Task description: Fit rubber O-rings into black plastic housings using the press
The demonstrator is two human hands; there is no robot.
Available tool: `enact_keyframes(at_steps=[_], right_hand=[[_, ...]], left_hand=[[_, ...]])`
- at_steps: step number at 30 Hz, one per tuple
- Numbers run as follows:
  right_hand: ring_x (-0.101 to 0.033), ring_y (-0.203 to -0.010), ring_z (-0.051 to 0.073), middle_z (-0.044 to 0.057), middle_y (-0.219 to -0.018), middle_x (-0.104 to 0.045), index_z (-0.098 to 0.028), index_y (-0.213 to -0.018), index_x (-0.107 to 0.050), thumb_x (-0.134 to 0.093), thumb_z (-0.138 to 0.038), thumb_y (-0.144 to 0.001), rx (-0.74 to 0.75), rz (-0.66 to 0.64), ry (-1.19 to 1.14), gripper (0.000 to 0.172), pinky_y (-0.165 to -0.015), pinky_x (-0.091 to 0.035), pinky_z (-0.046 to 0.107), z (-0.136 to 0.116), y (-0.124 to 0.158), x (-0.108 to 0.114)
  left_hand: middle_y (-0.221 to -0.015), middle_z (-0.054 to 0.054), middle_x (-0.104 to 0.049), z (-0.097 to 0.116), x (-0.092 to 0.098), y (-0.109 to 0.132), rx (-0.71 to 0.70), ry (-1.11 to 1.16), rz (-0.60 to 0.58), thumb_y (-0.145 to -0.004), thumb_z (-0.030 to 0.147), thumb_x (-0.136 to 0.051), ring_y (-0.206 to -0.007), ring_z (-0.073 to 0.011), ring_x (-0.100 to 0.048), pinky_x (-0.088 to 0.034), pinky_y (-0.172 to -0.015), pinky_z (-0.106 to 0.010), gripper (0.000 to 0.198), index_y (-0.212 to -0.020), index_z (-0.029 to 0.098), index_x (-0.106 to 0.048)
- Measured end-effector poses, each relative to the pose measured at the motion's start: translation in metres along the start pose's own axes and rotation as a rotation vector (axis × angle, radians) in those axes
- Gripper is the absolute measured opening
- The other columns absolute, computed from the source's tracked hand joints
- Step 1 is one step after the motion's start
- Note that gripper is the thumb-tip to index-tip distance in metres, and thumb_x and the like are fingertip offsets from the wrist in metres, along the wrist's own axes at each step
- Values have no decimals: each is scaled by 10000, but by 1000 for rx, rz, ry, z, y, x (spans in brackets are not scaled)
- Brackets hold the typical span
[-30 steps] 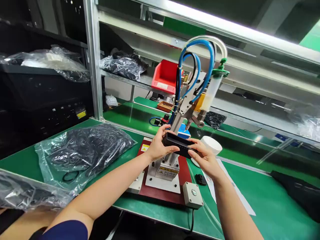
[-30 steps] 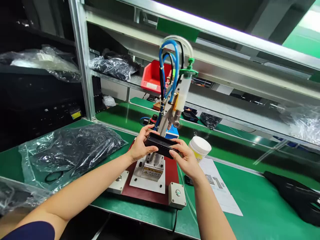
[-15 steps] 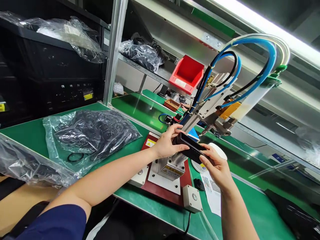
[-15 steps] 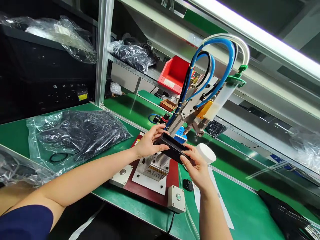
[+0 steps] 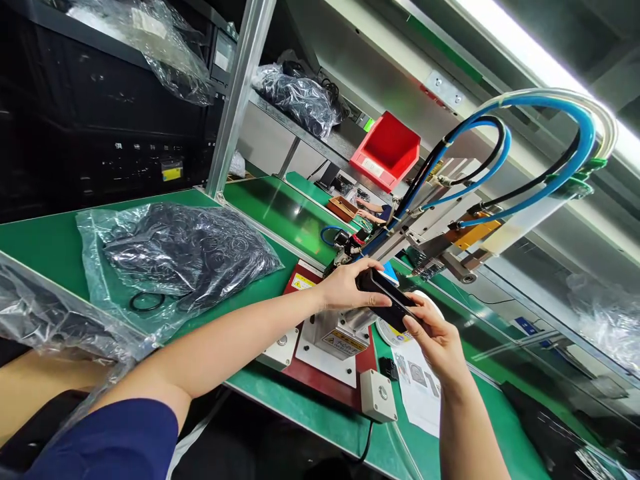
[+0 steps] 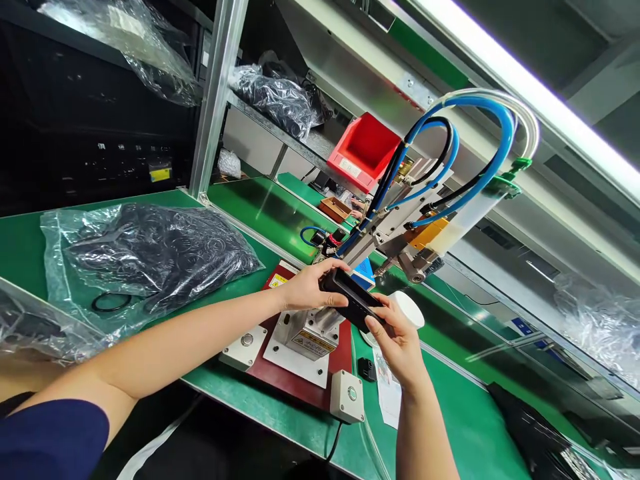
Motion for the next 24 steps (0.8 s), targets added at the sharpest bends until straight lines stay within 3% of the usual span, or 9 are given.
enact_keyframes(at_steps=[3, 11, 15, 20, 24], right_hand=[[-566, -1101, 242, 82, -1165, -597, -267, -891, -710, -637, -351, -856, 8, 11, 4, 116, -889, -507, 392, -2, -1, 0], [-567, -1122, 268, 96, -1201, -605, -235, -885, -691, -619, -341, -865, 68, 95, 23, 129, -906, -496, 432, -4, 2, -7], [-585, -1127, 267, 82, -1235, -625, -225, -820, -663, -587, -305, -884, 131, 280, -44, 128, -950, -464, 453, 0, 5, -18], [-649, -977, 223, 63, -1080, -700, -202, -708, -633, -507, -259, -928, 201, 588, -98, 259, -855, -494, 395, 4, 7, -32], [-649, -961, 221, 66, -1044, -704, -201, -728, -634, -499, -239, -923, 234, 689, -58, 240, -828, -495, 393, 5, 8, -38]], left_hand=[[-854, -11, -622, -4, -5, -2, 22, 24, 80, -753, 549, -676, -763, -162, -561, -449, -694, -272, 461, -1057, 210, -608], [-874, 1, -622, -6, -9, 2, 38, -7, 170, -813, 410, -589, -799, -163, -565, -445, -753, -271, 259, -975, 208, -609], [-849, 8, -610, -8, -12, 3, 58, -32, 214, -826, 392, -548, -799, -166, -562, -442, -741, -266, 251, -996, 215, -601], [-816, 15, -589, -6, -14, 5, 66, -78, 226, -823, 369, -521, -745, -155, -531, -418, -691, -261, 236, -982, 210, -595], [-802, 9, -588, -5, -14, 5, 77, -107, 230, -823, 373, -492, -720, -157, -521, -407, -669, -268, 260, -983, 200, -602]])
Point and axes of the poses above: each hand's wrist, its own y-axis away from the middle knuckle, its own x-axis out of the back of the hand, z = x × y, the point moved 5 cm from there along -y, towards the middle knuckle
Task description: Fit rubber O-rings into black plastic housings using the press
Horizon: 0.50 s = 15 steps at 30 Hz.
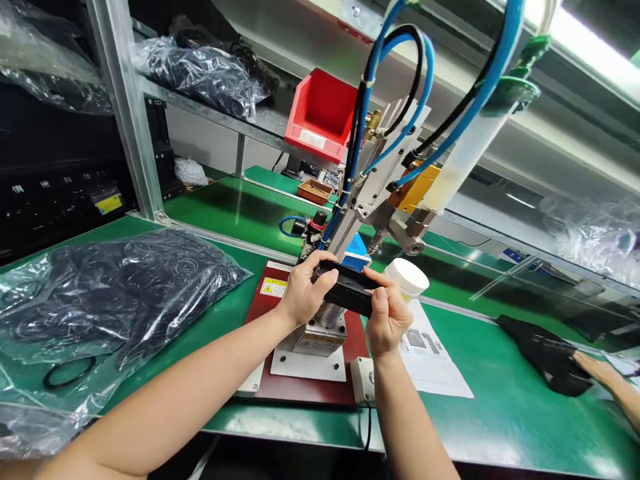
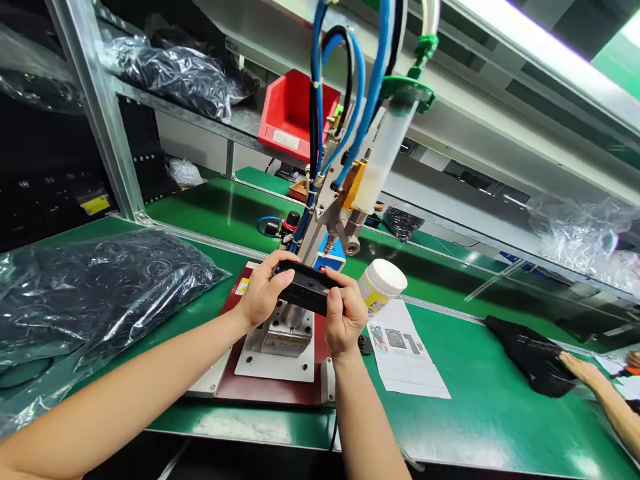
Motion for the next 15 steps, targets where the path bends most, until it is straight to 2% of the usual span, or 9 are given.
enact_keyframes(at_steps=[7, 10, 12, 15], right_hand=[[-638, -971, 224, 77, -1036, -691, -204, -759, -623, -484, -202, -927, 67, 8, 13, 219, -823, -486, 404, -4, 2, 1], [-632, -994, 226, 89, -1058, -682, -200, -817, -646, -477, -184, -929, 61, -54, -7, 203, -847, -490, 419, -7, -2, 3], [-603, -1072, 243, 95, -1071, -681, -201, -891, -666, -474, -180, -927, 80, -110, 9, 196, -923, -467, 461, -11, -7, 5], [-570, -1116, 252, 99, -1054, -686, -195, -917, -678, -461, -181, -924, 109, -166, 46, 217, -979, -433, 490, -16, -14, 8]], left_hand=[[-823, -5, -610, 3, 2, 0, 11, -133, -7, -827, 394, -456, -734, -175, -535, -404, -682, -291, 305, -1000, 195, -610], [-885, -24, -623, 9, 4, -2, -12, -167, -53, -834, 390, -448, -798, -194, -550, -414, -731, -309, 303, -995, 188, -605], [-939, -41, -635, 14, 5, -4, -25, -163, -79, -826, 379, -456, -856, -211, -562, -420, -772, -324, 294, -983, 182, -608], [-930, -48, -642, 16, 4, -6, 8, -137, -106, -795, 353, -470, -842, -217, -561, -428, -760, -332, 288, -967, 177, -619]])
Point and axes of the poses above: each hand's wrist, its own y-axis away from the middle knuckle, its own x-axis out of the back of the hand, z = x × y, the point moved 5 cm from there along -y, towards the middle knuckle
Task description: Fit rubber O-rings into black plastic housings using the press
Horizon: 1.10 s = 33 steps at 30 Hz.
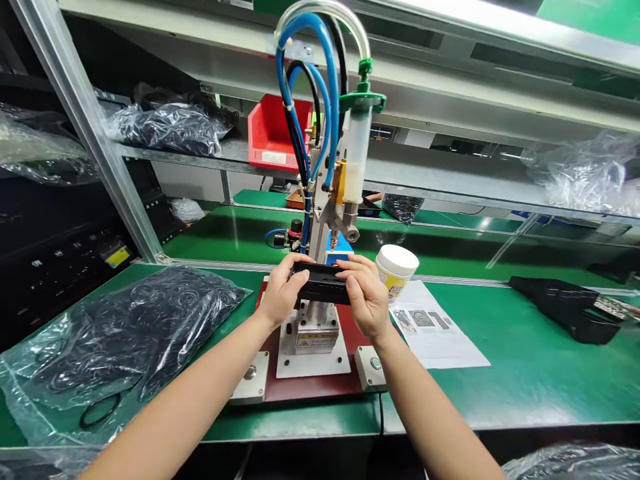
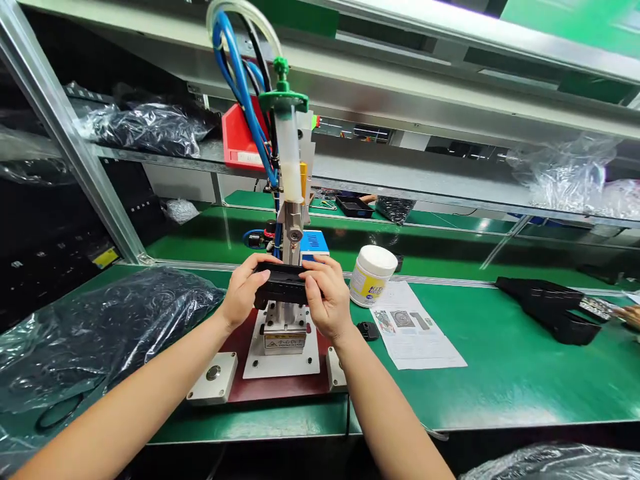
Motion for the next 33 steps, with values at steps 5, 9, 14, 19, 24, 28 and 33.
enact_keyframes(at_steps=[5, 9, 14, 19, 24, 28, 33], right_hand=[[-629, -932, 210, 98, -984, -671, -187, -929, -683, -398, -208, -936, -81, 37, -49, 286, -814, -509, 398, 3, -4, -4], [-633, -902, 209, 89, -957, -680, -196, -984, -687, -389, -213, -927, -75, 101, -45, 303, -783, -514, 391, 4, -1, -9], [-647, -942, 229, 109, -986, -693, -182, -979, -691, -422, -185, -909, -39, 166, -52, 278, -812, -525, 424, 2, 5, -8], [-656, -944, 239, 117, -1009, -703, -183, -950, -694, -440, -163, -894, -11, 198, -69, 261, -833, -527, 453, 1, 7, -7], [-664, -939, 245, 112, -1007, -711, -196, -927, -696, -429, -194, -902, -28, 211, -63, 268, -837, -530, 466, 3, 8, -8], [-668, -900, 236, 109, -971, -716, -189, -876, -692, -427, -213, -911, -57, 219, -88, 268, -794, -540, 434, 7, 7, -8], [-662, -916, 220, 118, -977, -709, -175, -877, -679, -438, -197, -920, -49, 187, -92, 246, -811, -537, 407, 4, 6, -6]], left_hand=[[-875, -27, -655, 1, -4, 2, -12, -29, 49, -832, 353, -475, -801, -195, -560, -430, -720, -305, 278, -956, 185, -658], [-885, -28, -672, -1, -5, 4, -95, -53, 136, -873, 383, -498, -842, -193, -590, -451, -768, -299, 271, -936, 187, -674], [-921, -30, -679, -5, -6, 4, -117, -54, 117, -874, 348, -479, -853, -190, -602, -468, -777, -298, 266, -960, 192, -677], [-943, -38, -679, -4, -5, 3, -91, -99, 132, -866, 349, -456, -864, -204, -604, -478, -777, -313, 281, -958, 194, -673], [-956, -43, -682, -6, -5, 4, -128, -141, 156, -867, 352, -441, -893, -213, -605, -480, -791, -322, 302, -960, 195, -683], [-919, -49, -680, -9, -3, 7, -204, -199, 202, -897, 394, -433, -878, -208, -611, -476, -786, -323, 341, -986, 185, -688], [-958, -50, -685, -9, -2, 7, -222, -173, 193, -914, 409, -450, -909, -204, -616, -472, -830, -322, 328, -982, 185, -680]])
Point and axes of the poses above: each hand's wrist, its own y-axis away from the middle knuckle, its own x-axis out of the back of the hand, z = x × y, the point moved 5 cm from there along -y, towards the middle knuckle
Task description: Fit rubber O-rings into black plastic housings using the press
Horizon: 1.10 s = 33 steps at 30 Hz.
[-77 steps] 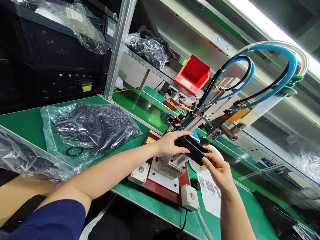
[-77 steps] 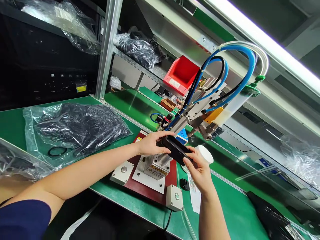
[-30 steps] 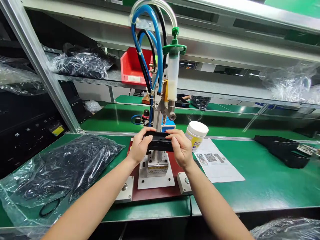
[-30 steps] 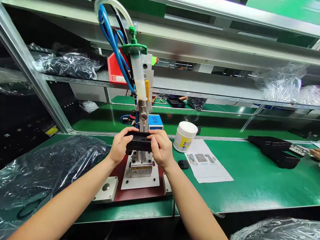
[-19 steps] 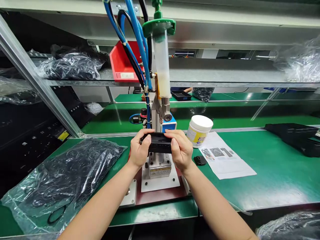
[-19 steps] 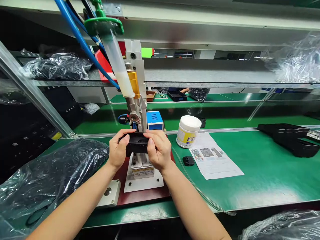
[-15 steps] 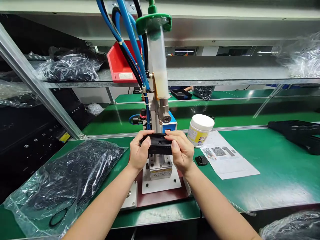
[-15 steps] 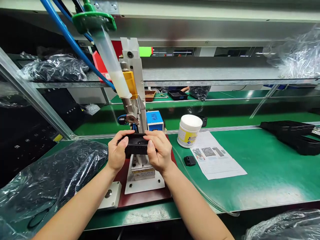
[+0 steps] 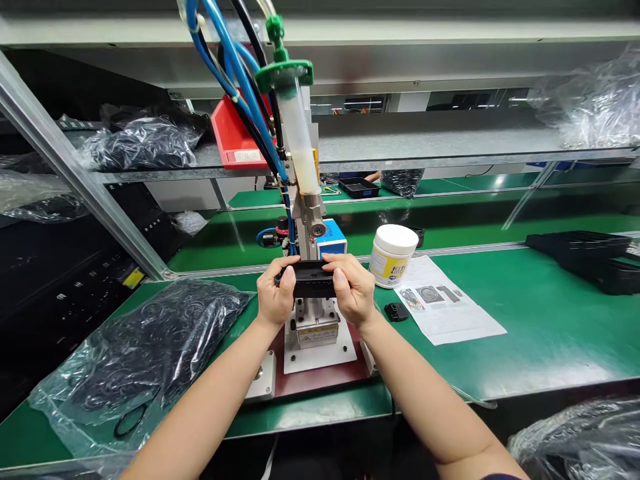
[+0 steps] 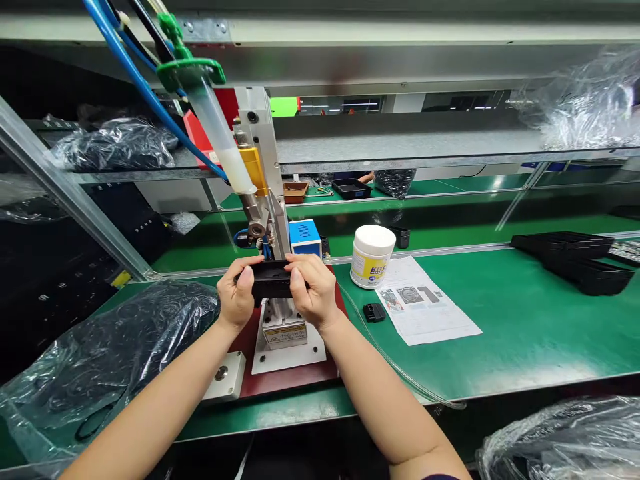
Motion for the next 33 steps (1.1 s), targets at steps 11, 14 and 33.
enact_keyframes(at_steps=[11, 14, 33], right_hand=[[-593, -1131, 224, 119, -1190, -641, -201, -1161, -595, -471, -286, -936, -83, -165, 49, 270, -975, -493, 421, -5, -2, 11], [-601, -1094, 223, 112, -1156, -644, -204, -1192, -570, -510, -277, -918, -71, -168, 52, 290, -951, -505, 415, -7, 0, 15], [-571, -1137, 232, 127, -1185, -614, -199, -1113, -579, -621, -358, -864, -57, -147, 50, 298, -968, -493, 419, -3, 3, 17]], left_hand=[[-1004, -44, -664, 5, 2, -10, 198, 74, -230, -879, 416, -484, -933, -209, -601, -466, -836, -319, 315, -1019, 190, -651], [-991, -45, -670, 5, 0, -12, 225, 78, -247, -852, 384, -494, -916, -212, -599, -466, -819, -318, 298, -996, 184, -663], [-978, -61, -666, 9, 2, -5, 146, -94, -124, -878, 471, -464, -905, -213, -608, -476, -810, -321, 362, -983, 176, -646]])
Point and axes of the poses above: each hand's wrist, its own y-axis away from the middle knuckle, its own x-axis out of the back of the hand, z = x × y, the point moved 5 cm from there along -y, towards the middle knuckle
